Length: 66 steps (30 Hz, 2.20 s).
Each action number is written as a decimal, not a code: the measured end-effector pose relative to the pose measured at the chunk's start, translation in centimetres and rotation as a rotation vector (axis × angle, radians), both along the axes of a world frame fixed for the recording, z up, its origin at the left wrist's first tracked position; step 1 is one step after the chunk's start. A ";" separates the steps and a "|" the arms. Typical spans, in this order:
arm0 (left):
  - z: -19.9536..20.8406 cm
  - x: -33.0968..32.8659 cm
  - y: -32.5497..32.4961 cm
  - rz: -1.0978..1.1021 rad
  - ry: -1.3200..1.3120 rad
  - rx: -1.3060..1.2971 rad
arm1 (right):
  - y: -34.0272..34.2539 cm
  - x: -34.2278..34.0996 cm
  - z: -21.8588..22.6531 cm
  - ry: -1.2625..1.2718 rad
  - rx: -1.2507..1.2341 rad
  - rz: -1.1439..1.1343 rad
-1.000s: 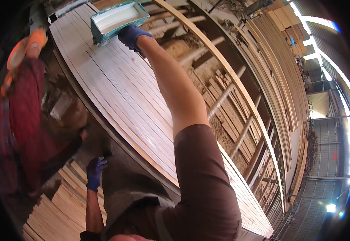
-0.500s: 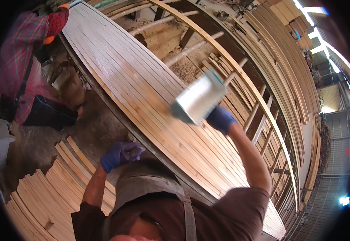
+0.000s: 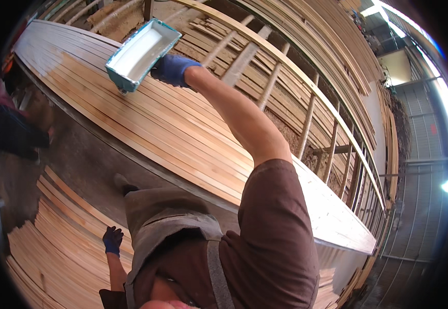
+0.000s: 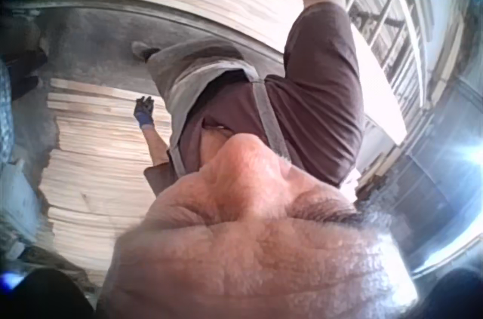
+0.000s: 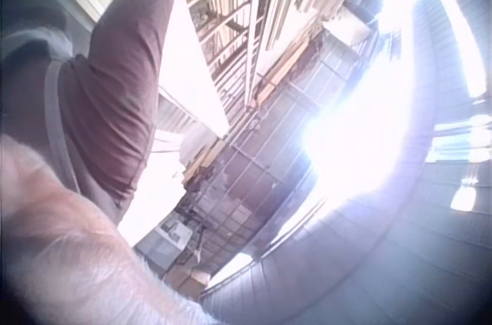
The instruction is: The person picks up wooden planks from a stack and places them onto a metal rack. They then use a paint roller to apply white paint to the planks. Later, the person uses a brush to apply a substance from an orange bucket onto the wood.
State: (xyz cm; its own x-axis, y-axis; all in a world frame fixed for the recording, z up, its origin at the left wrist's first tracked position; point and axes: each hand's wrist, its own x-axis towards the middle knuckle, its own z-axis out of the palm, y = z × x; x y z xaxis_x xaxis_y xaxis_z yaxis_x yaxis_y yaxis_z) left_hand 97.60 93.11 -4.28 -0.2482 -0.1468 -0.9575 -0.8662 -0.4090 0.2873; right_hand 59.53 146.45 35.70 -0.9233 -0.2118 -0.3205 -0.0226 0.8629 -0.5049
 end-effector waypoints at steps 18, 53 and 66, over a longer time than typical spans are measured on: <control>-0.6 43.5 32.5 -0.171 0.362 0.143 | 51.1 63.3 -1.0 -0.181 -0.248 -0.191; 0.2 140.0 87.8 0.046 -0.054 0.109 | 94.6 134.7 2.9 -0.130 0.166 -0.213; 7.8 155.6 124.3 -0.270 0.505 0.042 | 138.5 186.2 -1.9 -0.180 -0.140 -0.325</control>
State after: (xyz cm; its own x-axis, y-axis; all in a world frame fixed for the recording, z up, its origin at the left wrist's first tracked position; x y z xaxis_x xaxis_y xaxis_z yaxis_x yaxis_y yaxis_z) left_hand 253.25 217.41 3.53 -0.7000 0.0214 -0.7138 -0.7009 -0.2122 0.6810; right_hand 245.77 284.98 33.80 -0.8813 0.0289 -0.4717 0.3395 0.7331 -0.5893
